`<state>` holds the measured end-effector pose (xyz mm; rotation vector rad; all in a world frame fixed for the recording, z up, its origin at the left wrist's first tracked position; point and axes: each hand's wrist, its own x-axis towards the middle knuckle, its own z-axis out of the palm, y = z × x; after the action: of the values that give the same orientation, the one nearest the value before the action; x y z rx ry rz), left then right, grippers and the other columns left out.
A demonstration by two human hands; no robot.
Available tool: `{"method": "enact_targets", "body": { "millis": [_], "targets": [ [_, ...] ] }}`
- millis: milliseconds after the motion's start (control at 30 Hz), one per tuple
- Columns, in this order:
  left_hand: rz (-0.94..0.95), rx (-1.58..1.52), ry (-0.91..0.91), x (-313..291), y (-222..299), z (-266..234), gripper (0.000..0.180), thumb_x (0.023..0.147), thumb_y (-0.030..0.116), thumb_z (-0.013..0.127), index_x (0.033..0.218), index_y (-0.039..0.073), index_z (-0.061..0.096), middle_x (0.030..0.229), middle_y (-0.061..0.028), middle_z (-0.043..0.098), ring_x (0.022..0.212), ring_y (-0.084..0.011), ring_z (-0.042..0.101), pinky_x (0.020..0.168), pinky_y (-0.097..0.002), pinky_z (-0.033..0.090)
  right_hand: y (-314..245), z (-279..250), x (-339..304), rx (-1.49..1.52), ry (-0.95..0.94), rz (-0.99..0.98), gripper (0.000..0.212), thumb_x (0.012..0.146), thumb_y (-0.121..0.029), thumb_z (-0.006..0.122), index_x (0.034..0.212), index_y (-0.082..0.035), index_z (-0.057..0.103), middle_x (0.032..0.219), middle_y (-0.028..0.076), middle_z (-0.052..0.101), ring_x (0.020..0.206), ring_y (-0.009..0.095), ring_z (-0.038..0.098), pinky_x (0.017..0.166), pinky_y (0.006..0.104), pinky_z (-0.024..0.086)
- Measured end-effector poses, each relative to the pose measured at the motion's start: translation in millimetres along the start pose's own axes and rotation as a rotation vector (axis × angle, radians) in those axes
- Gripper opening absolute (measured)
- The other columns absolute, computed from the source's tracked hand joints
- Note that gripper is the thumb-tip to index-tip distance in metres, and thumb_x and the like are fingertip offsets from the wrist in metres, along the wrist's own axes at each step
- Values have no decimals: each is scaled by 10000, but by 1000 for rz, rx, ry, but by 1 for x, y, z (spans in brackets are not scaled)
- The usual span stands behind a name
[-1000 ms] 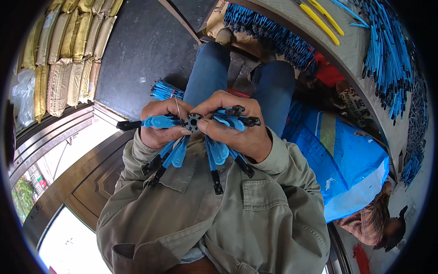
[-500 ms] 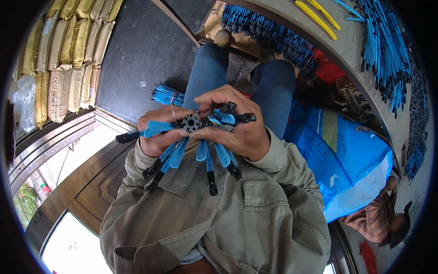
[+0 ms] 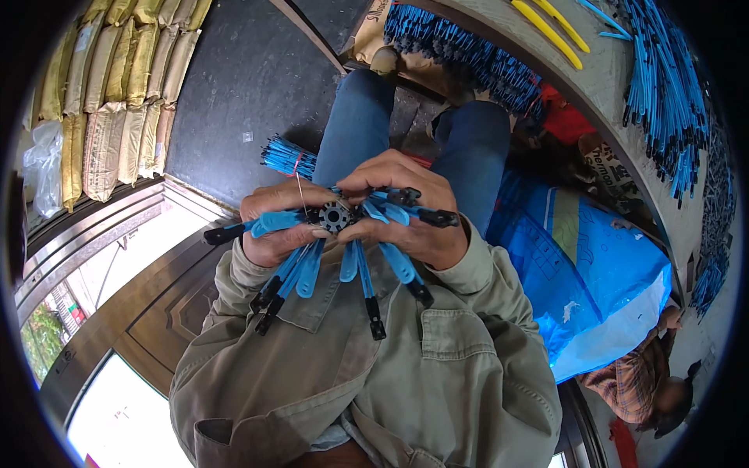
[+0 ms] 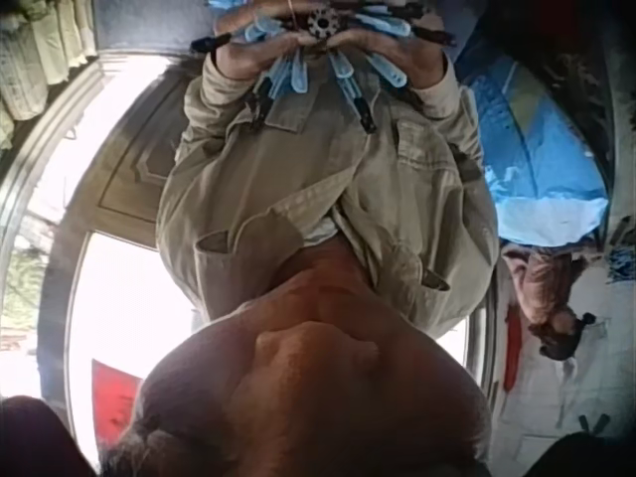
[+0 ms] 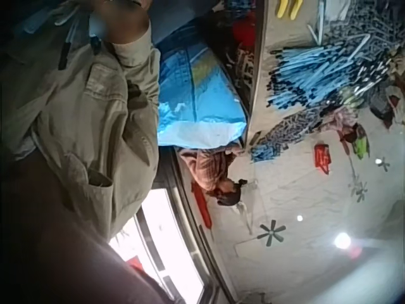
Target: Assembling electrical connectors by inserting wires into plastic housings and using a hand tool.
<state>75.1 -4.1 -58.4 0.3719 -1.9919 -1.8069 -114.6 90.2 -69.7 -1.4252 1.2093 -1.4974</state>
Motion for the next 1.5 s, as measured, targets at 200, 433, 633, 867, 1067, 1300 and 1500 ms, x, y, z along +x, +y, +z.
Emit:
{"method": "enact_targets", "body": {
  "millis": [200, 433, 633, 867, 1067, 1300, 1500],
  "targets": [
    [-163, -286, 91, -4, -2, 5, 461, 768, 78, 686, 1168, -40, 491, 1013, -169, 620, 886, -222, 623, 789, -304, 479, -2, -8, -1, 67, -102, 20, 401, 590, -164, 825, 916, -13, 647, 863, 104, 629, 752, 180, 589, 620, 288, 461],
    [-238, -712, -246, 24, -17, -27, 378, 756, 54, 687, 1077, -71, 531, 971, -201, 620, 901, -228, 621, 799, -312, 485, -5, -15, 3, 122, -203, -27, 356, 616, -206, 808, 855, -1, 643, 788, 107, 606, 707, 188, 562, 610, 302, 436],
    [-438, -743, -760, 68, -48, -35, 133, 727, 58, 706, 786, -46, 647, 820, -159, 636, 815, -210, 619, 721, -307, 489, -4, -13, 6, 118, -237, -83, 324, 620, -179, 805, 849, -6, 653, 777, 104, 600, 696, 206, 560, 614, 313, 427],
    [-112, -427, -852, 77, -29, -30, 89, 699, 39, 719, 741, -8, 657, 754, -94, 622, 711, -175, 593, 636, -287, 458, -9, -14, 5, 153, -186, -8, 324, 615, -169, 809, 845, -2, 652, 778, 98, 606, 706, 209, 567, 620, 316, 429],
    [16, -319, -622, 60, -28, -32, 217, 686, 190, 759, 694, 18, 629, 672, -88, 595, 621, -192, 592, 544, -265, 431, -5, -10, 10, 163, -208, -16, 319, 611, -163, 813, 836, -6, 648, 775, 90, 612, 707, 206, 572, 616, 316, 430],
    [39, -300, -584, 53, -30, -29, 250, 674, 215, 784, 672, 32, 614, 668, -76, 595, 608, -190, 590, 522, -273, 424, -5, -3, 9, 153, -225, -75, 317, 601, -154, 814, 833, -15, 649, 774, 91, 620, 700, 203, 585, 613, 314, 431],
    [-33, -317, -661, 64, -29, -34, 295, 649, 265, 791, 665, 32, 611, 667, -80, 596, 623, -204, 592, 529, -279, 422, -2, -5, 13, 132, -231, -125, 323, 594, -155, 815, 835, -24, 644, 759, 95, 624, 693, 208, 596, 628, 308, 444]
  ]
}}
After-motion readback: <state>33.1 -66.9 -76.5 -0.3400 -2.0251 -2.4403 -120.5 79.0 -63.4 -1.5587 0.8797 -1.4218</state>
